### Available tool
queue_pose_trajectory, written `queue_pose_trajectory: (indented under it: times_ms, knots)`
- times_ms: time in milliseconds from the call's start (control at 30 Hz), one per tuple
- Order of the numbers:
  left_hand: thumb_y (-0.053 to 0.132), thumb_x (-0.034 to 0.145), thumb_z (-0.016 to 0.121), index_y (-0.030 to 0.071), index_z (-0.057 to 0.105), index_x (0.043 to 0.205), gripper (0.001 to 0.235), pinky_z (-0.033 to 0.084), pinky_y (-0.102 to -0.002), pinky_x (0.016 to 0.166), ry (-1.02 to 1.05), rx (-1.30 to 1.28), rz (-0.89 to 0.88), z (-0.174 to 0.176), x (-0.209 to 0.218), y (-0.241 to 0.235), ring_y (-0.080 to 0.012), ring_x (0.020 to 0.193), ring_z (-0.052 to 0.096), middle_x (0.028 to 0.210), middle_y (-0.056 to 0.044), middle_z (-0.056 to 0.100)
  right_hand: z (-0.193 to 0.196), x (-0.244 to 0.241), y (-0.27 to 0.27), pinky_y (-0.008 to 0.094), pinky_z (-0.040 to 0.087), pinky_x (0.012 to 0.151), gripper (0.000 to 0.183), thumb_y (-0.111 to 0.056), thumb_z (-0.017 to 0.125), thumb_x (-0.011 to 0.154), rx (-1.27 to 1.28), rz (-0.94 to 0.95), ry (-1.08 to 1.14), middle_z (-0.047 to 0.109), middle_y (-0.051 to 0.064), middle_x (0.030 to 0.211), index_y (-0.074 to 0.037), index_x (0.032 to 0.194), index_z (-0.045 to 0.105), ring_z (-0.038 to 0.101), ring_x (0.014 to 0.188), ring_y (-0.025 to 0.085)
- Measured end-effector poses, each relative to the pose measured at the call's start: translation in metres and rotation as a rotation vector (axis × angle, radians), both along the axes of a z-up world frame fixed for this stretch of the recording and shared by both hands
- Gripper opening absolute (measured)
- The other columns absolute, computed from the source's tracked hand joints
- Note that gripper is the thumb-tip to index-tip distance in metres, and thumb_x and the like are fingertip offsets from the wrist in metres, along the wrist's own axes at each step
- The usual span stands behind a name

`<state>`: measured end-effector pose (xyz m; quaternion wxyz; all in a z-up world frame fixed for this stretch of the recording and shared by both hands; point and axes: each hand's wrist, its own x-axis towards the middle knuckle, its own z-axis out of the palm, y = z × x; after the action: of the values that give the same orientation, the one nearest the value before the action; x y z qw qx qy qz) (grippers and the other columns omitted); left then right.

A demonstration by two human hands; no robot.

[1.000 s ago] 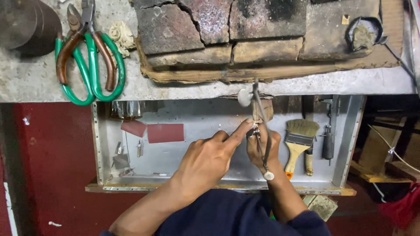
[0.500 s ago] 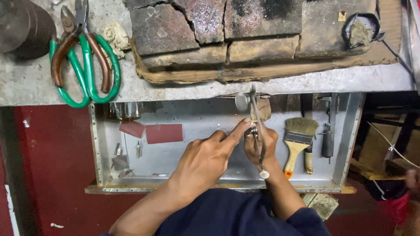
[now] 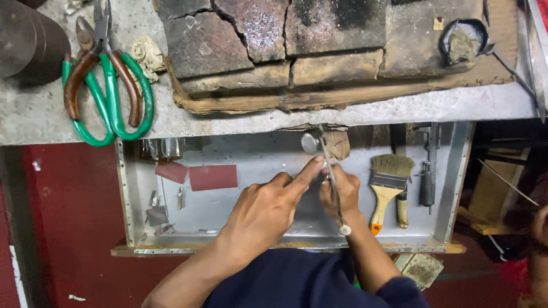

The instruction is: The person holds a small metal piece with pliers and uses a jeweler's saw to cut or shape it. They then rub the piece against a white polishing wheel attached to a hand tool, repeatedly rotating the piece to treat different surfaces.

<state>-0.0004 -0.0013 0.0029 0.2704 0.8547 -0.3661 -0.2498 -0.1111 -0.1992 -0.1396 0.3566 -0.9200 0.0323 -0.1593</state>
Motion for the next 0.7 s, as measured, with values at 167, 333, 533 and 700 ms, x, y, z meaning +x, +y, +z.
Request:
queue_pose_trajectory:
  times_ms: [167,333,533,700]
  knots:
    - [0.006,0.098,0.057,0.022,0.038,0.162,0.068,0.045,-0.053,0.040,-0.010,-0.041,0.002,-0.006,0.001,0.003,-0.0421,0.043,0.052,0.083,-0.010,0.060,-0.002,-0.044,0.007,0.036,0.045,0.045,0.015,-0.008,0.055,0.099,0.040,-0.105,0.173,0.056,0.005,0.059,-0.002,0.089,0.065,0.055,0.042,0.020]
    - [0.014,0.103,0.050,0.026,0.034,0.163,0.063,0.051,-0.060,0.052,0.019,0.007,-0.006,0.001,0.001,-0.001,-0.0460,0.052,0.059,0.087,-0.011,0.063,0.000,0.003,-0.002,0.037,0.037,0.047,0.034,-0.031,0.039,0.106,-0.024,0.024,-0.012,0.054,0.006,0.068,-0.007,0.093,0.060,0.049,0.046,0.024]
    - [0.014,0.100,0.058,0.023,0.045,0.157,0.059,0.053,-0.056,0.050,-0.066,-0.078,0.023,0.008,0.004,0.000,-0.0444,0.053,0.061,0.088,-0.010,0.064,-0.040,-0.035,-0.003,0.038,0.036,0.045,0.019,0.002,0.050,0.084,0.006,-0.075,0.094,0.042,0.001,0.052,-0.013,0.076,0.042,0.045,0.039,0.022]
    - [0.019,0.101,0.052,0.031,0.040,0.158,0.060,0.046,-0.061,0.051,0.025,-0.015,0.028,0.013,0.001,-0.002,-0.0504,0.057,0.061,0.084,-0.011,0.064,-0.035,-0.046,-0.001,0.036,0.043,0.048,0.009,-0.010,0.060,0.093,0.075,-0.086,0.108,0.062,0.004,0.065,-0.013,0.086,0.055,0.056,0.046,0.022]
